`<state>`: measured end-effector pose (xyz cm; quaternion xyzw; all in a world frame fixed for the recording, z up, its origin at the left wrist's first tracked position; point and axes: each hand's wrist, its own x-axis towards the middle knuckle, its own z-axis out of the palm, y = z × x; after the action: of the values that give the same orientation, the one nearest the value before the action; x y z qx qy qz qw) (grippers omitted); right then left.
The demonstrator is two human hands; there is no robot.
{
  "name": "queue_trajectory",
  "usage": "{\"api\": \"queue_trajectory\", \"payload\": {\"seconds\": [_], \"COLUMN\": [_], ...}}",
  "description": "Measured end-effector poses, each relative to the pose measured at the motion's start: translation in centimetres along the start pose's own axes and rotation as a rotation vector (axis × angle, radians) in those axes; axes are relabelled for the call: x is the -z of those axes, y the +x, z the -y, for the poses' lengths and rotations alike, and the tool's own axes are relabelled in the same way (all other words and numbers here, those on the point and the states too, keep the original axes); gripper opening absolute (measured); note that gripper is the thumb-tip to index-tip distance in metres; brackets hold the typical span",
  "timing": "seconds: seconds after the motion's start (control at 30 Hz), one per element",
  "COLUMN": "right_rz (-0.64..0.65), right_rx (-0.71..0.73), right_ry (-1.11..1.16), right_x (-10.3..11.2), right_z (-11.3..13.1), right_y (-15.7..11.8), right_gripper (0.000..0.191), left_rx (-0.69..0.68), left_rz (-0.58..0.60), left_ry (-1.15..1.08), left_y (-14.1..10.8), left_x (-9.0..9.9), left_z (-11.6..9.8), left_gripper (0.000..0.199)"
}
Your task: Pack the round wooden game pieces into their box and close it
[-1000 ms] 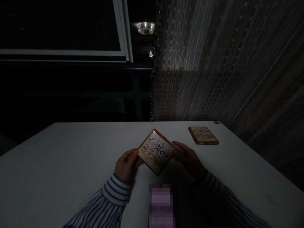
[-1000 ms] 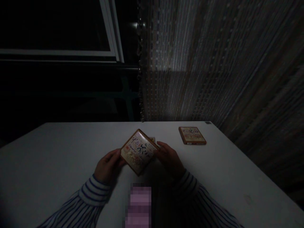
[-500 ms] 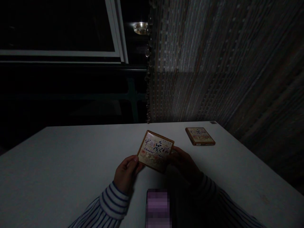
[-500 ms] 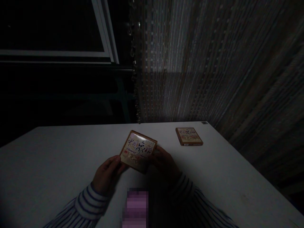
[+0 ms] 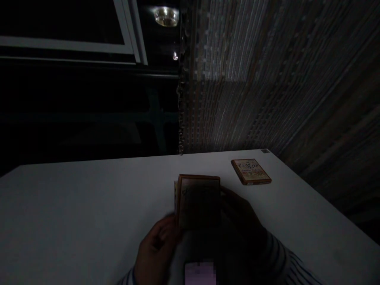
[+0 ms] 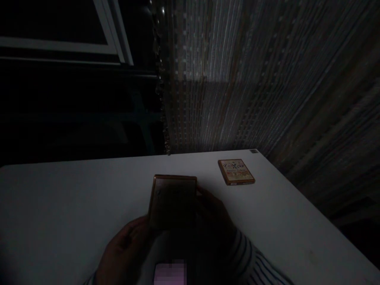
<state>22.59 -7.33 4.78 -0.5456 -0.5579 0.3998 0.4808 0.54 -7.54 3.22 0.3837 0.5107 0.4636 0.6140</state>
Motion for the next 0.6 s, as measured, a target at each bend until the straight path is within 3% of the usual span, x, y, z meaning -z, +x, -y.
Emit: {"api": "queue_trajectory", "payload": {"seconds": [0.17, 0.33, 0.5, 0.6], "right_rz": [0.009, 0.021, 0.067, 0.075], "right_rx": [0.006, 0.058, 0.099, 0.036], "right_ry": [-0.002, -0.004, 0.074, 0.17], "right_x": [0.1, 0.0, -0.3, -0.6], "right_z": [0.8, 0.6, 0.2, 0.0], "right_y": [-0.1, -0.1, 0.2, 0.6], "right_gripper": [0.045, 0.042, 0.049, 0.056], "left_rx": [0.037, -0.014, -0.09, -0.087], "left_rz": [0.059, 0.031, 0.079, 0.064], "left_ry": [-0.013, -0.003, -0.051, -0.105], "left_y": [-0.3, 0.0, 1.0, 1.6], "left_x": [-0.4, -0.4, -0.3, -0.8], "left_z": [-0.1, -0.5, 0.2, 0.1], "left_gripper": [0.046, 0.047, 0.045, 0.049]}}
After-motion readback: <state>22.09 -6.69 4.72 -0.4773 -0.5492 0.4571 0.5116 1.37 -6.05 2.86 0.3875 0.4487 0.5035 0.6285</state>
